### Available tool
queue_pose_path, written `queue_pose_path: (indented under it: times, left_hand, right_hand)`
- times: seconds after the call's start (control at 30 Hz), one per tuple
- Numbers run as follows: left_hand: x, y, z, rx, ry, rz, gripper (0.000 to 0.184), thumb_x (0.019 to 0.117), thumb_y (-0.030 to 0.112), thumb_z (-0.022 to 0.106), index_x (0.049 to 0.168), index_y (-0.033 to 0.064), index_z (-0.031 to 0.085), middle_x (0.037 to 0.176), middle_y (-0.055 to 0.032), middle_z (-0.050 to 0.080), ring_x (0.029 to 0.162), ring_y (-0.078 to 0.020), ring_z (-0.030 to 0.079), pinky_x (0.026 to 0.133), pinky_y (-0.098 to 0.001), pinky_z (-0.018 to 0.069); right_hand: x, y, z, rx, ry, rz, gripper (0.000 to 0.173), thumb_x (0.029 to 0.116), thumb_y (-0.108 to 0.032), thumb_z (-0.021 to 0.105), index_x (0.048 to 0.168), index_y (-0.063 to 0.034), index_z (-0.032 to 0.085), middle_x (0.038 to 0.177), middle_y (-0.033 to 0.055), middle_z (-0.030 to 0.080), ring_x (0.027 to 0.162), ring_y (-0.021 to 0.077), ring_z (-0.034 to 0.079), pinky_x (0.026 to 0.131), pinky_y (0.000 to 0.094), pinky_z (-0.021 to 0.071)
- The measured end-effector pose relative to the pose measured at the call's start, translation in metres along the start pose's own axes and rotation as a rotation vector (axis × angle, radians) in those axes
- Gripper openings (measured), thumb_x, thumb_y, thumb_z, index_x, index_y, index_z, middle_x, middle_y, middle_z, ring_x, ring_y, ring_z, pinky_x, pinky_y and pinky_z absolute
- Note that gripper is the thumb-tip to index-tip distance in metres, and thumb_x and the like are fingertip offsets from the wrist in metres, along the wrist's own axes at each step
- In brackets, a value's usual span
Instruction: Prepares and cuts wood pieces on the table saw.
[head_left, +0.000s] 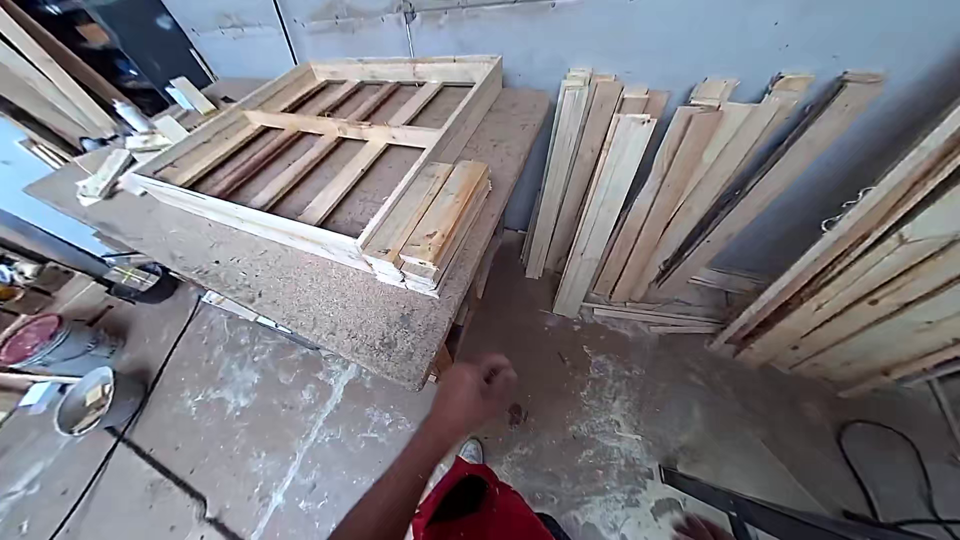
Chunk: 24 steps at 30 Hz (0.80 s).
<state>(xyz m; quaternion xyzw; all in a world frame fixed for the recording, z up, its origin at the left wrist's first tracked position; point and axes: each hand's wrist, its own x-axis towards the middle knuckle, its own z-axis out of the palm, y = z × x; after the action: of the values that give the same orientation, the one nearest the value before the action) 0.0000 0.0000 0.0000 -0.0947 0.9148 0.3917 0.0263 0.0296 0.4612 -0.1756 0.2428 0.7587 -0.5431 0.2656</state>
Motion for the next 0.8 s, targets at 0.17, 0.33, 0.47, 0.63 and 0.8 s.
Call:
queue_pose_path:
  times: [0.17, 0.33, 0.47, 0.63, 0.8]
  left_hand:
    - [0.033, -0.055, -0.083, -0.565, 0.425, -0.176, 0.034, 0.1004, 0.022, 0.067, 0.129, 0.0045, 0.058, 0.115, -0.0094, 0.071, 0.089, -0.0203, 0.071, 0.079, -0.0420, 0.0612]
    - [0.057, -0.073, -0.077, -0.697, 0.455, -0.300, 0.064, 0.0986, 0.022, 0.069, 0.151, 0.0017, 0.038, 0.130, -0.0167, 0.065, 0.110, -0.0229, 0.068, 0.097, -0.0435, 0.0560]
    - [0.073, -0.064, -0.072, -0.741, 0.521, -0.293, 0.072, 0.0998, 0.020, 0.064, 0.158, 0.0021, 0.027, 0.135, -0.0175, 0.063, 0.120, -0.0235, 0.064, 0.105, -0.0427, 0.0526]
    - [0.082, -0.052, -0.056, -0.706, 0.385, -0.227, 0.070, 0.1046, 0.024, 0.059, 0.161, 0.0059, 0.022, 0.136, -0.0161, 0.062, 0.120, -0.0262, 0.065, 0.102, -0.0487, 0.0540]
    - [0.077, -0.038, -0.058, -0.674, 0.245, -0.078, 0.078, 0.1000, 0.031, 0.067, 0.163, 0.0130, 0.024, 0.158, -0.0069, 0.047, 0.138, -0.0213, 0.053, 0.110, -0.0452, 0.0506]
  right_hand:
    - [0.003, -0.204, 0.201, 0.023, -0.393, -0.361, 0.040, 0.1057, -0.026, 0.057, 0.136, -0.0003, 0.057, 0.119, 0.0154, 0.071, 0.105, 0.0267, 0.073, 0.094, 0.0433, 0.0616]
    - [-0.029, -0.353, 0.318, 0.030, -0.449, -0.474, 0.042, 0.1081, -0.032, 0.051, 0.139, -0.0032, 0.053, 0.122, 0.0155, 0.069, 0.105, 0.0272, 0.072, 0.093, 0.0459, 0.0605]
    - [-0.011, -0.386, 0.365, 0.020, -0.344, -0.463, 0.057, 0.1052, -0.049, 0.052, 0.141, -0.0049, 0.050, 0.130, 0.0175, 0.064, 0.116, 0.0281, 0.065, 0.098, 0.0493, 0.0548]
    - [0.011, -0.395, 0.376, 0.121, -0.171, -0.412, 0.081, 0.0968, -0.067, 0.052, 0.149, -0.0064, 0.040, 0.144, 0.0195, 0.053, 0.132, 0.0318, 0.052, 0.104, 0.0579, 0.0462]
    - [0.033, -0.418, 0.357, 0.337, -0.324, -0.249, 0.086, 0.0908, -0.085, 0.035, 0.150, -0.0238, 0.049, 0.139, 0.0126, 0.062, 0.122, 0.0343, 0.063, 0.092, 0.0641, 0.0542]
